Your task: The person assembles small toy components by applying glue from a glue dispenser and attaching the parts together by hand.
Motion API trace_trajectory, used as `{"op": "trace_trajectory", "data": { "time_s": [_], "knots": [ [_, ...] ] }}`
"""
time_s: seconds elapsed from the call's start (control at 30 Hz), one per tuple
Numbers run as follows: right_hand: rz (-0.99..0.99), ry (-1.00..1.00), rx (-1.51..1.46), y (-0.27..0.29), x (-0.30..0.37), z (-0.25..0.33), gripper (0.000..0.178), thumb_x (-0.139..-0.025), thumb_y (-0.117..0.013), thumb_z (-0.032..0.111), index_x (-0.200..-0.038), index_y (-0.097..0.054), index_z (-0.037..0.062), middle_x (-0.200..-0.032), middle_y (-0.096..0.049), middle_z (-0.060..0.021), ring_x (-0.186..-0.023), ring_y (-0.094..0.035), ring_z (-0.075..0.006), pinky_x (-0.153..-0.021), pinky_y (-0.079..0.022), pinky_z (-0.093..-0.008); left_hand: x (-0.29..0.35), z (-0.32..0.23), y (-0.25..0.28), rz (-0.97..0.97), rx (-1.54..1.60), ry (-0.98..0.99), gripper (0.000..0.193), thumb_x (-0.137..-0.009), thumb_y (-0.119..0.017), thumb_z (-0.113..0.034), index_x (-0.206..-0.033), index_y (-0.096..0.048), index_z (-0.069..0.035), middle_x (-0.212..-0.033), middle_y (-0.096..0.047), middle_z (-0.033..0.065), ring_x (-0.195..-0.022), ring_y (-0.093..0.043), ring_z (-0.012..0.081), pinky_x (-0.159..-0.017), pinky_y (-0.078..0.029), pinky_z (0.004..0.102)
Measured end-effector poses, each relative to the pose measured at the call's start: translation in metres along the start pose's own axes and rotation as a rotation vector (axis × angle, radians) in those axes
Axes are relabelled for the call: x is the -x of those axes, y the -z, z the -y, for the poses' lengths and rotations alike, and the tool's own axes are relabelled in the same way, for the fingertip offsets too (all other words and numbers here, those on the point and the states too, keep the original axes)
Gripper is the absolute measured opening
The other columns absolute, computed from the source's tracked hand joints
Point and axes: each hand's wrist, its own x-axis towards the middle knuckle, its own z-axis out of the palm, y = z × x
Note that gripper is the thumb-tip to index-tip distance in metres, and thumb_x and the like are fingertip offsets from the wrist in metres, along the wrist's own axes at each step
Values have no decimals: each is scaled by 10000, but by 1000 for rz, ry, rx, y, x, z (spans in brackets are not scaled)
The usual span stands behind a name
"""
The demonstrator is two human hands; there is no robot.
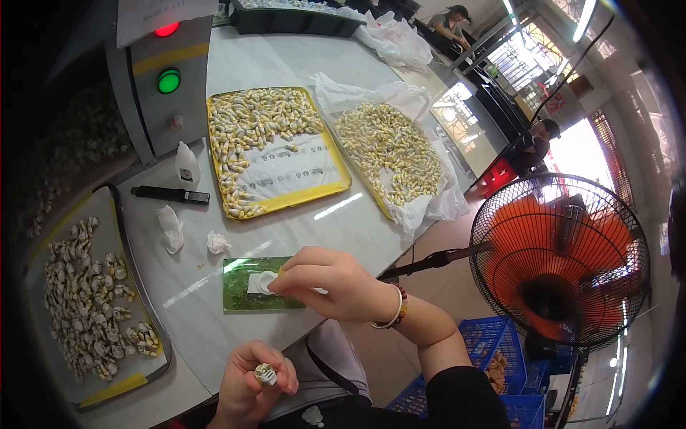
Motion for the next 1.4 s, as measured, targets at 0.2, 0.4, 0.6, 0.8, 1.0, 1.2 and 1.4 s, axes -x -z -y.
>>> {"op": "trace_trajectory", "data": {
  "time_s": [0.2, 0.4, 0.6, 0.8, 1.0, 1.2, 1.4],
  "knots": [
    [-25, -79, -20, -2, 0, 5, 174, -741, -652, -19, -908, -619, 21, -795, -604, -81, -682, -598, -212, -604, -485, -298, 1, 0, -3, -11, -1, -9, 341, -817, -650, -303, -977, -532, -26, -787, -571, 84, -710, -544, 188, -631, -452, 300],
    [-16, -42, 1, -2, 0, 2, 114, -748, -627, 15, -856, -590, 22, -760, -585, -105, -719, -580, -274, -637, -469, -347, -2, 0, 0, 4, 2, 8, 341, -818, -648, -311, -970, -532, -28, -780, -568, 78, -705, -538, 181, -627, -450, 297],
    [-29, -32, 18, -3, -3, 4, 106, -746, -634, 27, -844, -594, 26, -754, -583, -106, -711, -578, -276, -626, -467, -349, -1, -1, -2, 14, 5, -2, 345, -815, -652, -311, -974, -535, -27, -784, -574, 79, -710, -537, 181, -628, -449, 296],
    [-54, -45, 75, -3, -4, 5, 168, -717, -669, -6, -869, -612, 38, -733, -594, -72, -655, -591, -202, -560, -470, -294, -1, -3, -3, 20, -1, -4, 349, -813, -652, -319, -977, -538, -32, -792, -579, 80, -718, -537, 184, -632, -445, 292],
    [-53, 10, 196, -3, -4, 6, 149, -721, -673, 6, -849, -601, 34, -730, -594, -79, -666, -588, -234, -585, -471, -322, -4, -1, -3, 7, -9, 16, 368, -806, -652, -344, -976, -540, -38, -778, -566, 62, -726, -530, 179, -637, -437, 287],
    [-37, 33, 173, -2, -8, 11, 159, -712, -679, 6, -851, -607, 32, -750, -606, -84, -680, -589, -240, -599, -473, -325, 0, -3, -8, 6, -13, -23, 373, -808, -651, -347, -990, -527, -45, -787, -564, 53, -725, -529, 167, -635, -431, 281],
    [-48, 9, 168, -2, -6, 14, 153, -697, -674, -20, -832, -623, 32, -762, -612, -77, -686, -597, -218, -595, -474, -303, 5, -1, -4, -60, 81, -11, 415, -731, -712, -348, -959, -566, -33, -790, -622, 91, -733, -584, 216, -649, -470, 311]
  ]
}}
